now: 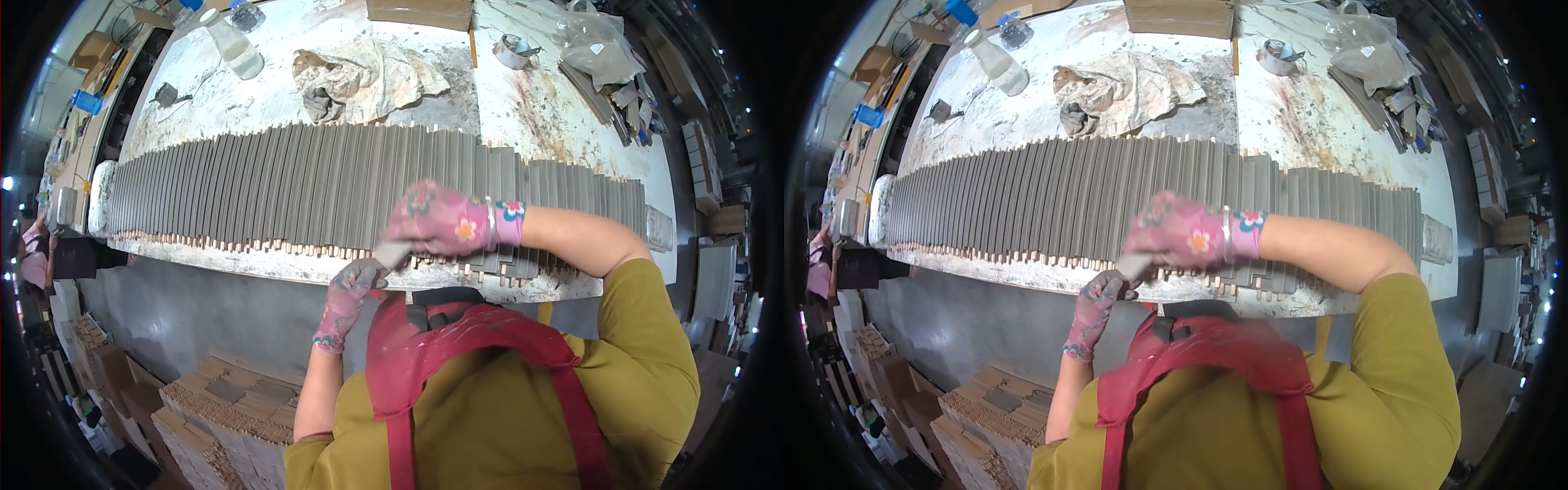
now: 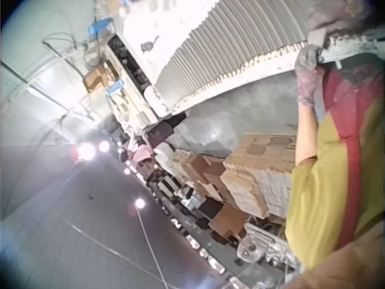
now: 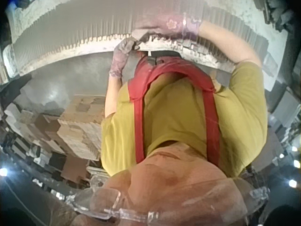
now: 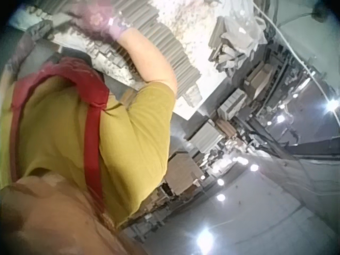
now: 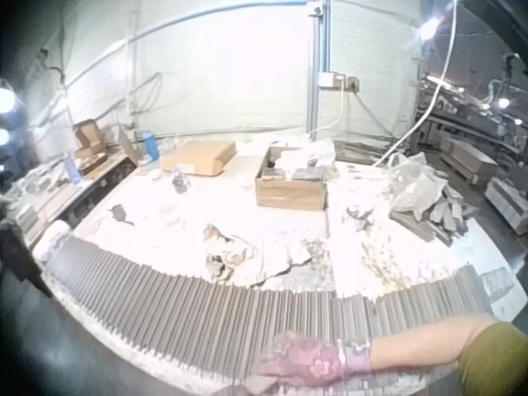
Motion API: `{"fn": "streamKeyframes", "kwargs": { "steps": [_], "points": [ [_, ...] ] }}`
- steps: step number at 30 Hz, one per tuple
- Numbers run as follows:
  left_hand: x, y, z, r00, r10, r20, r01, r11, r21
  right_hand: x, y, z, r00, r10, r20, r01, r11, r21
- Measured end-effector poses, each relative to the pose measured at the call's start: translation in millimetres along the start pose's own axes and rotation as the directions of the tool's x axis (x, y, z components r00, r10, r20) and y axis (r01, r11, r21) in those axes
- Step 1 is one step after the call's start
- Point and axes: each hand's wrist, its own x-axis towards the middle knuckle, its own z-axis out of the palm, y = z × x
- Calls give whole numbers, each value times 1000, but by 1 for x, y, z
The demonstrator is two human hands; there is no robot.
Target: The person cleans a row of wooden rods using a handheld brush, moving the brush repeatedly along the grooved surface.
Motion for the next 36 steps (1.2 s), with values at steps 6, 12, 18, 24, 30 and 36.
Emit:
{"fn": "streamKeyframes", "kwargs": {
  "steps": [6, 12, 18, 24, 30, 36],
  "points": [
    [5, -5, -10, 999, -5, 40, 1, 997, 82, 3, 7, 20, 992, -8, -126, 4, 1000, -30],
    [-9, -5, 12, 996, 80, 39, -75, 991, -113, 2, 60, -39, 847, 473, -243, -428, 877, 218],
    [-3, -14, 23, 995, 93, -35, -92, 995, 31, -10, 45, 0, 939, 220, -264, -272, 946, -178],
    [-8, -11, 34, 996, 79, -31, -79, 997, 8, -12, 66, -34, 884, 183, -429, -235, 969, -71],
    [-9, -10, 54, 990, 84, -112, -70, 990, 120, -27, 61, -4, 939, 219, -265, -278, 938, -208],
    [-2, -23, 52, 986, 95, -140, -91, 995, 34, -26, 88, -34, 819, 330, -469, -405, 912, -64]
  ]
}}
